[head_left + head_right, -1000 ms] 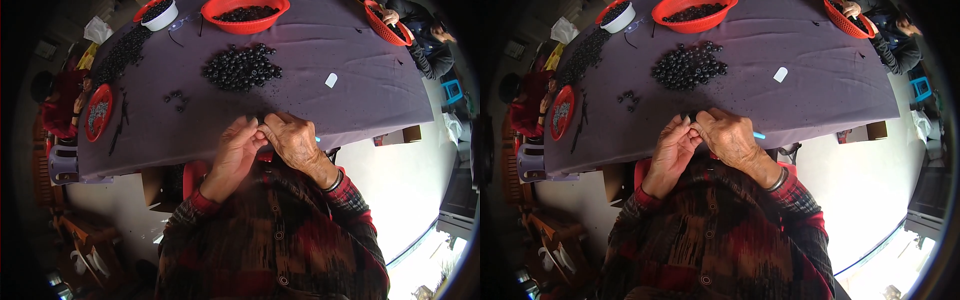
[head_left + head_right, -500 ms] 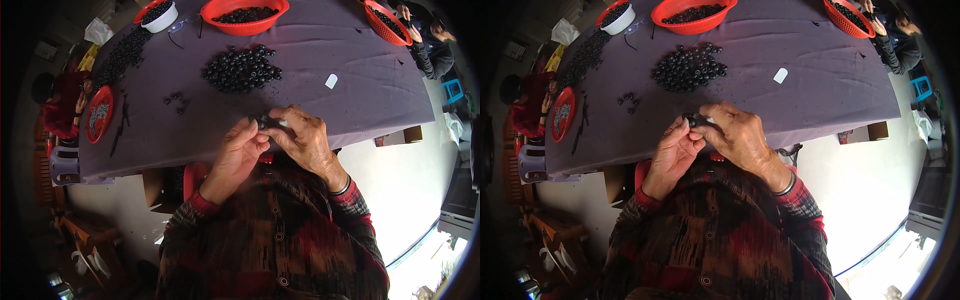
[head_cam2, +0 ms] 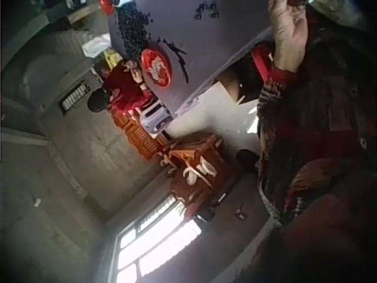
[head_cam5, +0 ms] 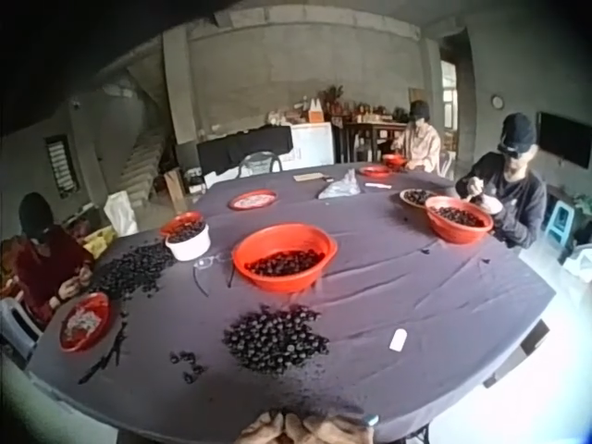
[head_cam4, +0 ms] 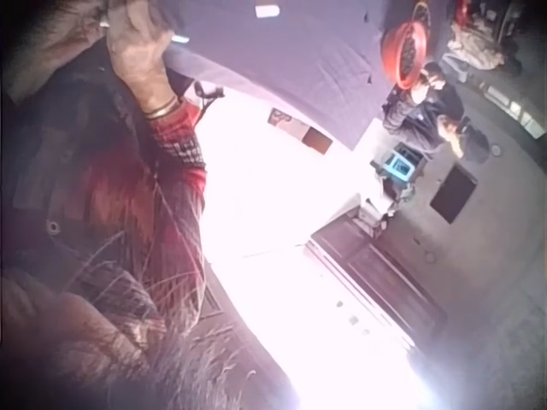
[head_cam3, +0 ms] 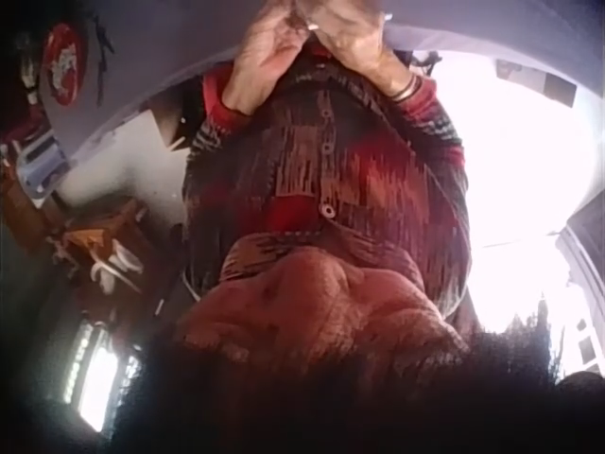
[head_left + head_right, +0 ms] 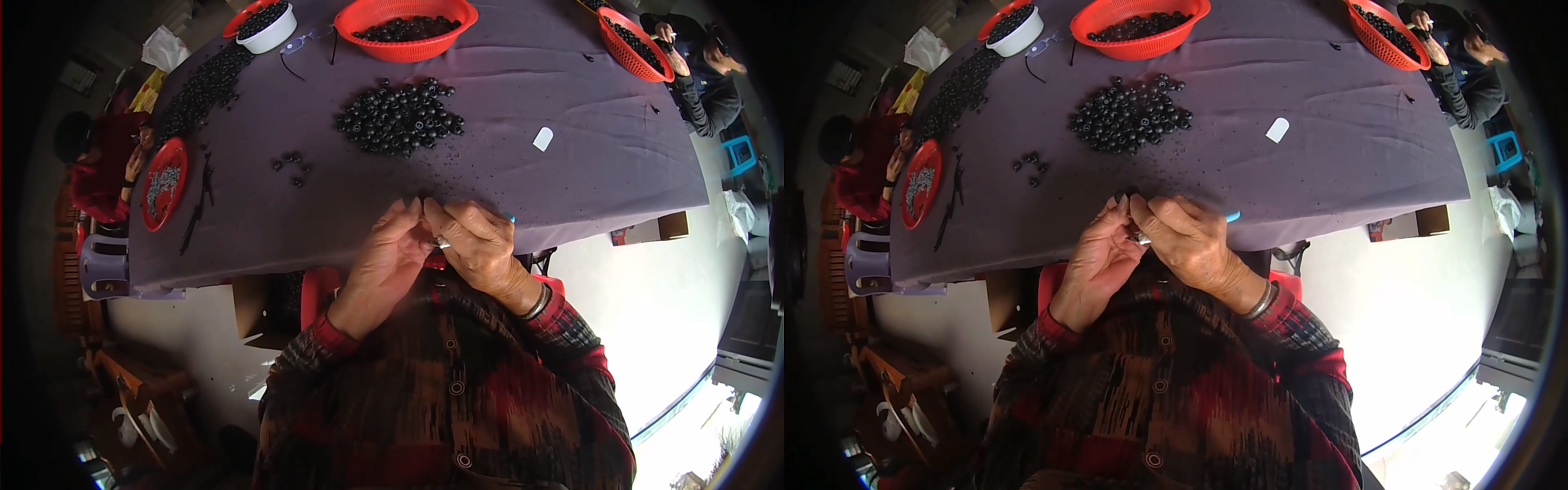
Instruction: The person assembles small black plastic components by hand at a workshop table.
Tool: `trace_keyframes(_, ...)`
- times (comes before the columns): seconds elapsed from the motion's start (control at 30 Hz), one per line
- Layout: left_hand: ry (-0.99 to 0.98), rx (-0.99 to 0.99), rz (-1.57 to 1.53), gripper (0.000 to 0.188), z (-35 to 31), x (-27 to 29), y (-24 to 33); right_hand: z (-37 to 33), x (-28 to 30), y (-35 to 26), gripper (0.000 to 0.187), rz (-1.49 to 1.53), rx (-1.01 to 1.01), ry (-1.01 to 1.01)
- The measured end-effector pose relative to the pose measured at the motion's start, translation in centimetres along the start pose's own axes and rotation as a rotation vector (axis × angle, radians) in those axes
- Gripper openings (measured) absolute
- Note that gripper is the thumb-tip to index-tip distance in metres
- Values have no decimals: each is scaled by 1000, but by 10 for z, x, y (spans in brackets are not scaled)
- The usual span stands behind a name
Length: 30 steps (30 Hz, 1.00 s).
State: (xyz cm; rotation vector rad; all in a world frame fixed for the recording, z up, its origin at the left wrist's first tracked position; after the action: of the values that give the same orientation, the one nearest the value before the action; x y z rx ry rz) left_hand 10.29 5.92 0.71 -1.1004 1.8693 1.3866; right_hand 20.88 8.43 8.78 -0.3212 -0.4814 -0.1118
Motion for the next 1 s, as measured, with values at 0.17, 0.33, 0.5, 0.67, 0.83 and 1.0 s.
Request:
trace_keyframes(0.17,44,-17,-3,7,1,-1,2,-6,1,7,32,-46,-58,-80)
trace_keyframes(0.33,41,4,-15,8,-2,-10,8,0,7,30,28,46,-297,-195)
trace_keyframes(0.5,-17,57,34,8,-4,-11,4,14,11,28,39,18,-260,-262)
trace_keyframes(0.67,-39,84,79,8,-4,-15,3,15,12,26,39,48,-227,-304)
trace_keyframes(0.83,-53,81,113,8,-3,-15,3,12,10,24,39,17,-202,-344)
trace_keyframes(1.0,-51,48,215,7,-5,-19,8,13,10,25,39,16,-242,-365)
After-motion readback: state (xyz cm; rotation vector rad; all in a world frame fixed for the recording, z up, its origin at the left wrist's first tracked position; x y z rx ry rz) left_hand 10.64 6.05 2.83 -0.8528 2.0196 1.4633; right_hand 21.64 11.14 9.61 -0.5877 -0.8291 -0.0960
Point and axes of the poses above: each hand's wrist, its own z-axis towards the middle knuckle, its own x-axis out of the back of the hand, y = z × x, the point moved 7 cm from there along z, towards the middle knuckle
